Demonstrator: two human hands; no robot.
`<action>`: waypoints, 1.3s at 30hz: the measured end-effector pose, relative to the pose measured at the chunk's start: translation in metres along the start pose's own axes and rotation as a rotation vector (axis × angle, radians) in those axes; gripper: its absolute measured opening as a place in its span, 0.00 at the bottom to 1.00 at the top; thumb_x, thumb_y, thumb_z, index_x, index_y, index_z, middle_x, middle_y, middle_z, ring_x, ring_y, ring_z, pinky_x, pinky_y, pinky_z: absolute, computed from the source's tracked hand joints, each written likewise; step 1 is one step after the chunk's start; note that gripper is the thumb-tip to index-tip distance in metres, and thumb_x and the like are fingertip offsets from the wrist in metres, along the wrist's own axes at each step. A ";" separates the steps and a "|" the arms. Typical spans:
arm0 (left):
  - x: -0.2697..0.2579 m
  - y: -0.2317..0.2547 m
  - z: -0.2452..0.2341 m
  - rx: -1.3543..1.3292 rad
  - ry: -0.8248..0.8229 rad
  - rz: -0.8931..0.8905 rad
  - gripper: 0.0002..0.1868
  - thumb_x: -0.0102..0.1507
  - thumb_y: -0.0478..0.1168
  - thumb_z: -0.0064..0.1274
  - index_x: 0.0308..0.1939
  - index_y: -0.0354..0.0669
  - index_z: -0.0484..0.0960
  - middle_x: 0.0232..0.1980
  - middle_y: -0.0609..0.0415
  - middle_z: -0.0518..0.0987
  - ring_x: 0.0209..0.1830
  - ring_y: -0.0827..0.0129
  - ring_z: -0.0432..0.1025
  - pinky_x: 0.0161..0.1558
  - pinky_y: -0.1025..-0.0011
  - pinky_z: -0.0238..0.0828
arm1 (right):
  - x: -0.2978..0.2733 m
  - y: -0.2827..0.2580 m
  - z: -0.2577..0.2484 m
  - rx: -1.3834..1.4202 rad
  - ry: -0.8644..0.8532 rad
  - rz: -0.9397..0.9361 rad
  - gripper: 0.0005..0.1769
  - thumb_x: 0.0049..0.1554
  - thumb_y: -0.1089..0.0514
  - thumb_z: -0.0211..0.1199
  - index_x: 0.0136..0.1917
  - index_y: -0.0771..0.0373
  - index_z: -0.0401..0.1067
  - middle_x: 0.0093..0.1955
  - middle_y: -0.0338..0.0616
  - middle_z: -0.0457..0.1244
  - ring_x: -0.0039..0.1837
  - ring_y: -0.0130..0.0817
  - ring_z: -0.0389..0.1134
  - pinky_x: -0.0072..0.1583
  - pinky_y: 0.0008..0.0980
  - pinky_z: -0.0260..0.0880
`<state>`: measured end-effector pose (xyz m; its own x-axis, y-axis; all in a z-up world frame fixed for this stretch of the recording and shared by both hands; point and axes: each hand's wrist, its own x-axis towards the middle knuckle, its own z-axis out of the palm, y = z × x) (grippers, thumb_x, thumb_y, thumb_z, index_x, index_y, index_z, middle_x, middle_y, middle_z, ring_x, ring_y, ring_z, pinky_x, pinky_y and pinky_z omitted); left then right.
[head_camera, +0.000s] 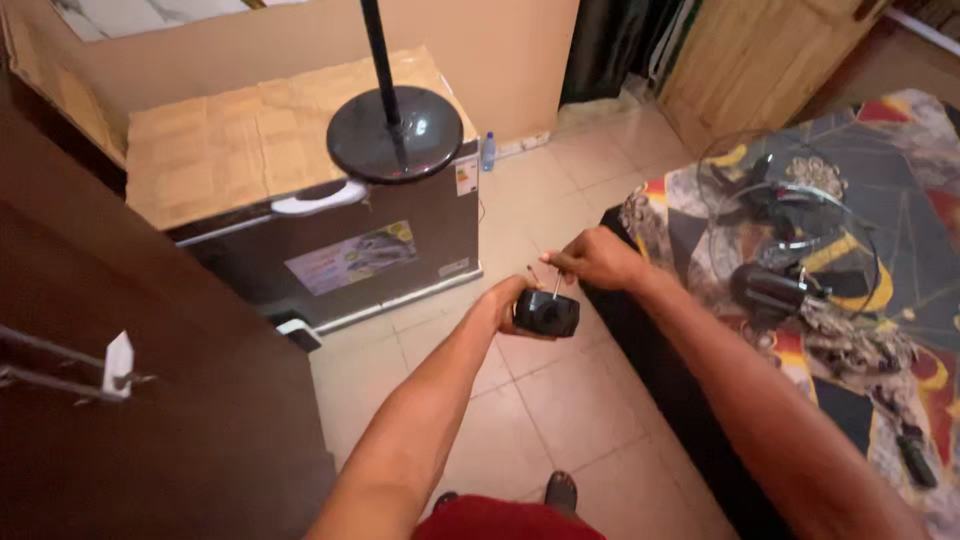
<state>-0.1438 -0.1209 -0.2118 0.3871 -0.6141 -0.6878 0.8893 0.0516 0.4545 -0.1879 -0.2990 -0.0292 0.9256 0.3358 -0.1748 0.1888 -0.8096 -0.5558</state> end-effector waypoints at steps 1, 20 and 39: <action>0.008 0.007 0.004 -0.028 -0.010 -0.003 0.20 0.66 0.47 0.38 0.49 0.37 0.79 0.43 0.42 0.84 0.42 0.49 0.81 0.47 0.35 0.77 | 0.005 0.004 -0.001 0.036 0.060 -0.111 0.22 0.63 0.44 0.66 0.55 0.67 0.81 0.37 0.45 0.69 0.37 0.30 0.70 0.43 0.32 0.71; 0.125 0.160 0.025 -0.154 0.030 0.058 0.17 0.65 0.46 0.45 0.49 0.37 0.80 0.45 0.40 0.84 0.44 0.49 0.81 0.48 0.36 0.78 | 0.153 0.126 -0.103 0.658 -0.226 -0.197 0.19 0.58 0.46 0.64 0.55 0.62 0.77 0.35 0.33 0.67 0.33 0.26 0.69 0.37 0.30 0.69; 0.259 0.427 0.001 0.227 0.085 -0.040 0.13 0.65 0.45 0.54 0.48 0.42 0.80 0.42 0.47 0.83 0.40 0.56 0.80 0.47 0.44 0.81 | 0.365 0.189 -0.220 0.275 0.026 0.045 0.16 0.63 0.49 0.66 0.49 0.65 0.82 0.30 0.46 0.66 0.33 0.33 0.67 0.38 0.36 0.66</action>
<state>0.3359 -0.2591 -0.1951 0.3799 -0.5435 -0.7486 0.8304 -0.1562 0.5348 0.2578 -0.4352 -0.0196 0.9399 0.2866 -0.1854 0.0541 -0.6612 -0.7482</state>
